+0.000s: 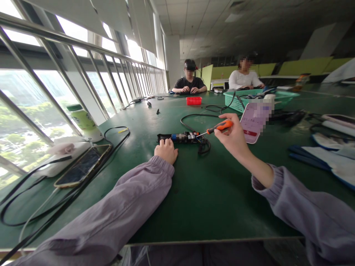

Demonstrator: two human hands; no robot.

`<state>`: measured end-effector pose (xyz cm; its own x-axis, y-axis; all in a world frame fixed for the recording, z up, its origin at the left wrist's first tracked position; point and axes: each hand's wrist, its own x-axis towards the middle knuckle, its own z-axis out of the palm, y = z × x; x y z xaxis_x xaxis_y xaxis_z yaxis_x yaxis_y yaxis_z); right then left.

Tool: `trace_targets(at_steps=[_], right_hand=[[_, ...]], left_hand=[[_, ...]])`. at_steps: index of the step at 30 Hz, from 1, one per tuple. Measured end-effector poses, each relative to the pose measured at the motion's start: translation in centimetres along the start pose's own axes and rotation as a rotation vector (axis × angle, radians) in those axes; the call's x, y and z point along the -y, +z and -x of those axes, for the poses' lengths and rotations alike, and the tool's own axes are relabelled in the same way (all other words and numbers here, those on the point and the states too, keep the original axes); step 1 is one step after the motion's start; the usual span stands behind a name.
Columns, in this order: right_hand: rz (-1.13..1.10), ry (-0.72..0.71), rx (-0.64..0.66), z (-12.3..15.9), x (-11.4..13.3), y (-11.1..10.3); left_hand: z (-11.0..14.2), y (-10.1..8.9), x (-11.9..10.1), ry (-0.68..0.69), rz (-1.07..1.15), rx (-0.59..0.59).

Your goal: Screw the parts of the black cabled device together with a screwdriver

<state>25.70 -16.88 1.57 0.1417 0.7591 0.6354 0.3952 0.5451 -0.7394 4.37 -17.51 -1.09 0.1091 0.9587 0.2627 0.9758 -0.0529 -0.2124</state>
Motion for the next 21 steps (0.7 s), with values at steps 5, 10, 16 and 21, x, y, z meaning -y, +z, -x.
trace_targets(at_steps=[5,10,16,21], right_hand=[[0.09,0.048,0.006,0.02,-0.17,-0.08],[0.052,0.107,0.072,0.15,-0.14,-0.05],[0.047,-0.038,-0.067,-0.06,-0.1,0.03],[0.159,0.087,-0.004,-0.01,-0.06,-0.23]], left_hand=[[0.07,-0.15,-0.01,0.001,0.002,0.005],[0.05,-0.07,0.04,0.006,-0.003,0.007],[0.02,-0.08,-0.03,-0.005,-0.011,0.019],[0.06,-0.09,-0.04,0.001,-0.013,0.016]])
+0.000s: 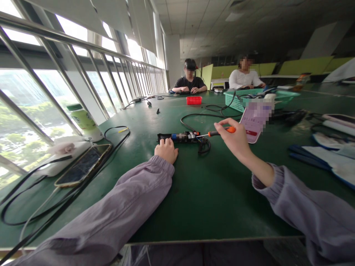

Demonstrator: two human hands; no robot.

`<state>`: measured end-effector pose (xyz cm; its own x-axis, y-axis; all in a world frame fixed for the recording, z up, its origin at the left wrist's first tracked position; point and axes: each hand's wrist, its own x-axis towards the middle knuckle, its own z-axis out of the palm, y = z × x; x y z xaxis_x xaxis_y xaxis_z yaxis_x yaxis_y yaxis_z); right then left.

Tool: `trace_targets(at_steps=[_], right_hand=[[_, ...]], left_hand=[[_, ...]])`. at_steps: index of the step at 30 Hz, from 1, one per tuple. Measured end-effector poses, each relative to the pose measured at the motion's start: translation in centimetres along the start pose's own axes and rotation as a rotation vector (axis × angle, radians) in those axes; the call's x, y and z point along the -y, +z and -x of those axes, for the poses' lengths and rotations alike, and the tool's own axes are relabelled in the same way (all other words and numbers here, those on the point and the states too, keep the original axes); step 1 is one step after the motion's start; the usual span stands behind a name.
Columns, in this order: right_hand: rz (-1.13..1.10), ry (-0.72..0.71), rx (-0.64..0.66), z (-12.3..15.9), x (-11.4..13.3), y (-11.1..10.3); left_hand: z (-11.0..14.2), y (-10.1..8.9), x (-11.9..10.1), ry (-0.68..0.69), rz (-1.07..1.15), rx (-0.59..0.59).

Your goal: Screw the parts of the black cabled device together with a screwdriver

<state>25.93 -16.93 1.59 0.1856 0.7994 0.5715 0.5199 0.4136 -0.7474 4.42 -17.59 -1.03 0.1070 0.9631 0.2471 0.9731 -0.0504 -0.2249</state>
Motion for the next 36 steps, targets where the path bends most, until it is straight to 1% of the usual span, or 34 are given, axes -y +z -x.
trace_targets(at_steps=[1,3,5,7,9,13,15,18,20,23,27,31,34,36], right_hand=[[-0.008,0.005,0.013,0.03,0.05,0.0],[-0.055,-0.028,0.023,0.08,0.16,0.07],[-0.111,-0.083,0.008,0.07,0.19,0.17],[-0.115,-0.123,-0.022,0.01,0.08,0.23],[-0.074,-0.105,-0.027,-0.03,-0.06,0.19],[-0.032,0.004,0.059,0.08,-0.03,0.05],[-0.06,-0.006,0.08,0.17,0.08,0.07],[-0.095,-0.099,0.032,0.17,0.04,0.25],[-0.099,-0.138,-0.017,0.09,-0.15,0.37],[-0.064,-0.107,-0.033,0.0,-0.38,0.39],[0.004,-0.067,0.006,0.17,-0.2,0.27],[-0.08,-0.087,0.04,0.22,-0.08,0.35],[-0.126,-0.141,-0.017,0.11,-0.2,0.46],[-0.097,-0.135,-0.052,0.07,-0.24,0.42]], left_hand=[[-0.01,-0.02,0.0,-0.002,0.0,0.006],[-0.04,-0.1,-0.02,-0.002,-0.002,0.015],[-0.08,-0.2,-0.04,-0.007,-0.008,0.028],[-0.11,-0.27,-0.06,-0.01,-0.011,0.033],[-0.13,-0.29,-0.06,-0.01,-0.011,0.041],[-0.13,-0.26,-0.03,-0.01,-0.007,0.048],[-0.12,-0.26,-0.02,-0.01,-0.005,0.048],[-0.1,-0.3,-0.04,-0.006,-0.002,0.045],[-0.1,-0.32,-0.05,-0.006,0.0,0.042],[-0.1,-0.3,-0.05,-0.008,0.003,0.04],[-0.06,-0.29,-0.01,-0.002,0.006,0.037],[-0.06,-0.39,-0.03,-0.004,0.005,0.041],[-0.09,-0.42,-0.07,-0.007,-0.003,0.052],[-0.08,-0.37,-0.07,-0.009,-0.004,0.05]])
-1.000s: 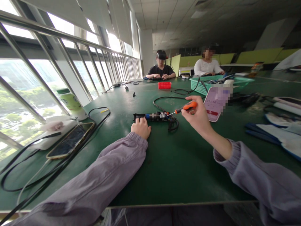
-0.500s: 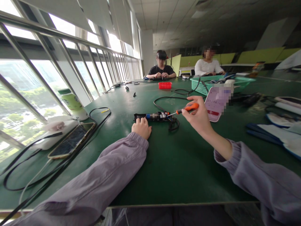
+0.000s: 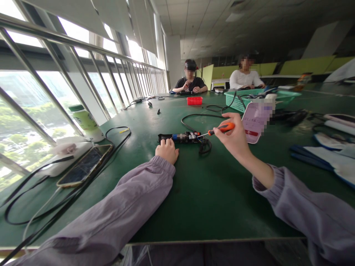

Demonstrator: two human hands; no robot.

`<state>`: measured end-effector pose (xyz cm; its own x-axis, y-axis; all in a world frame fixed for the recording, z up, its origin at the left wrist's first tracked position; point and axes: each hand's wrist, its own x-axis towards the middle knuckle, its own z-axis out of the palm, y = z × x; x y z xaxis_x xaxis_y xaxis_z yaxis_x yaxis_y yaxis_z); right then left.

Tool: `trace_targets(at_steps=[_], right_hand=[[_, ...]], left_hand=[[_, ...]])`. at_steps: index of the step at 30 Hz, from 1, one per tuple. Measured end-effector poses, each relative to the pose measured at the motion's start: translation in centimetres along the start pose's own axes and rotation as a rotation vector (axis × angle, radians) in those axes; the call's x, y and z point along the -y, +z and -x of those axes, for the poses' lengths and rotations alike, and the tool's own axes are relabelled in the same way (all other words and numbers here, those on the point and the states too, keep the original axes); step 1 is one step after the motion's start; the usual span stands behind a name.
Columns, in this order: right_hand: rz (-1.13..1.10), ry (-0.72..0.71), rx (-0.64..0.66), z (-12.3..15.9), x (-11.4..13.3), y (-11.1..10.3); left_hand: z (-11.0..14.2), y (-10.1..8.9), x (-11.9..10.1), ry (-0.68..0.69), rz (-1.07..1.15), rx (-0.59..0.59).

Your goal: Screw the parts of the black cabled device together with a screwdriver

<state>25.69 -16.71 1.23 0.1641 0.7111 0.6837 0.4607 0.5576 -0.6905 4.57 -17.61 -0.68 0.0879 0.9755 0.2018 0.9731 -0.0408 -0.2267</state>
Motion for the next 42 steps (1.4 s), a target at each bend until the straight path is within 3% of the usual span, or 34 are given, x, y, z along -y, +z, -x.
trace_targets(at_steps=[4,8,12,15,19,25,29,33,37,42], right_hand=[[0.081,0.098,0.051,0.11,0.19,-0.26],[0.003,0.138,0.146,0.24,0.41,-0.28],[-0.038,0.016,0.053,0.11,0.33,-0.08],[0.049,0.033,0.005,-0.04,0.18,-0.16],[0.156,0.122,0.038,-0.06,0.18,-0.4],[-0.014,-0.005,0.049,0.0,0.31,-0.12],[0.05,0.045,0.018,-0.05,0.15,-0.13],[0.087,0.125,0.076,0.01,0.34,-0.34],[0.012,0.111,0.152,0.06,0.5,-0.22],[-0.033,0.004,0.035,-0.11,0.15,-0.07]], left_hand=[[0.08,0.19,0.06,0.004,0.008,-0.033],[0.1,0.2,0.07,0.003,0.012,-0.048],[0.06,0.07,0.02,-0.003,0.016,-0.025],[0.09,0.09,0.03,-0.002,0.027,-0.035],[0.1,0.18,0.07,0.001,0.029,-0.038],[0.08,0.09,0.05,-0.001,0.017,-0.024],[0.11,0.15,0.07,0.003,0.017,-0.037],[0.08,0.34,0.1,0.002,0.021,-0.049],[-0.05,0.36,0.11,0.003,0.015,-0.047],[-0.07,0.23,0.09,-0.003,0.01,-0.022]])
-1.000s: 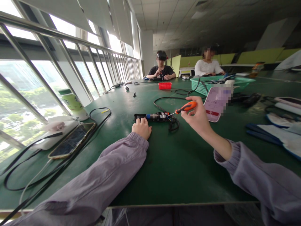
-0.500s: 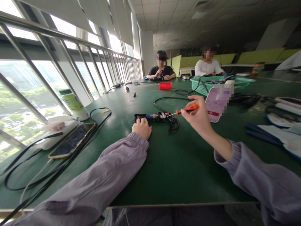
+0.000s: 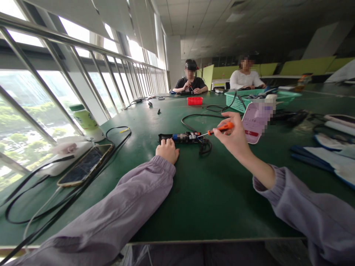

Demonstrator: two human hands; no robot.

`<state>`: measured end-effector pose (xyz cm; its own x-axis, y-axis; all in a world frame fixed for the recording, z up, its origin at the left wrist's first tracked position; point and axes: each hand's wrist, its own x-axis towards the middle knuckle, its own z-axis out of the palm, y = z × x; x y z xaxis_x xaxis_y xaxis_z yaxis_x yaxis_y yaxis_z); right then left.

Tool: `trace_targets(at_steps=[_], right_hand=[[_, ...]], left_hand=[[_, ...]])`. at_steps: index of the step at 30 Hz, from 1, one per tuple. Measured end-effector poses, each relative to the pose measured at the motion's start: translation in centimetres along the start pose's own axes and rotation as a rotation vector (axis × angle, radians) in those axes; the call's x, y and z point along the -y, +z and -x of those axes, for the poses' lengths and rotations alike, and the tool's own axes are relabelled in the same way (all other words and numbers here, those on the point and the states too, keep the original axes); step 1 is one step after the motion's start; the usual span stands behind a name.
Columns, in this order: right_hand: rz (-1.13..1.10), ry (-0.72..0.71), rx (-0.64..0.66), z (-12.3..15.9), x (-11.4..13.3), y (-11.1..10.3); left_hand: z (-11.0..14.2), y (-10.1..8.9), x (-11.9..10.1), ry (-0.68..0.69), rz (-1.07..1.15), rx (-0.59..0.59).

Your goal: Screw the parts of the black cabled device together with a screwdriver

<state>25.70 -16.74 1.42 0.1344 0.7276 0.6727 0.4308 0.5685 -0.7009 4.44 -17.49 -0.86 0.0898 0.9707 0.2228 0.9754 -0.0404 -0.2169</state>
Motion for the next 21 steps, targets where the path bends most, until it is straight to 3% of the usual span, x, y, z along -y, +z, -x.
trace_targets(at_steps=[6,9,13,21], right_hand=[[0.074,0.161,0.099,0.04,-0.02,-0.25],[0.036,0.105,0.126,0.06,-0.05,-0.08],[-0.014,-0.005,0.017,-0.02,-0.16,0.12],[0.084,0.128,0.073,0.27,0.52,-0.18]], left_hand=[[0.21,0.01,-0.02,-0.001,0.01,-0.029],[0.19,-0.03,-0.02,-0.003,0.004,-0.021],[0.09,-0.04,0.0,-0.002,0.003,-0.007],[0.17,-0.06,-0.03,0.001,0.006,-0.013]])
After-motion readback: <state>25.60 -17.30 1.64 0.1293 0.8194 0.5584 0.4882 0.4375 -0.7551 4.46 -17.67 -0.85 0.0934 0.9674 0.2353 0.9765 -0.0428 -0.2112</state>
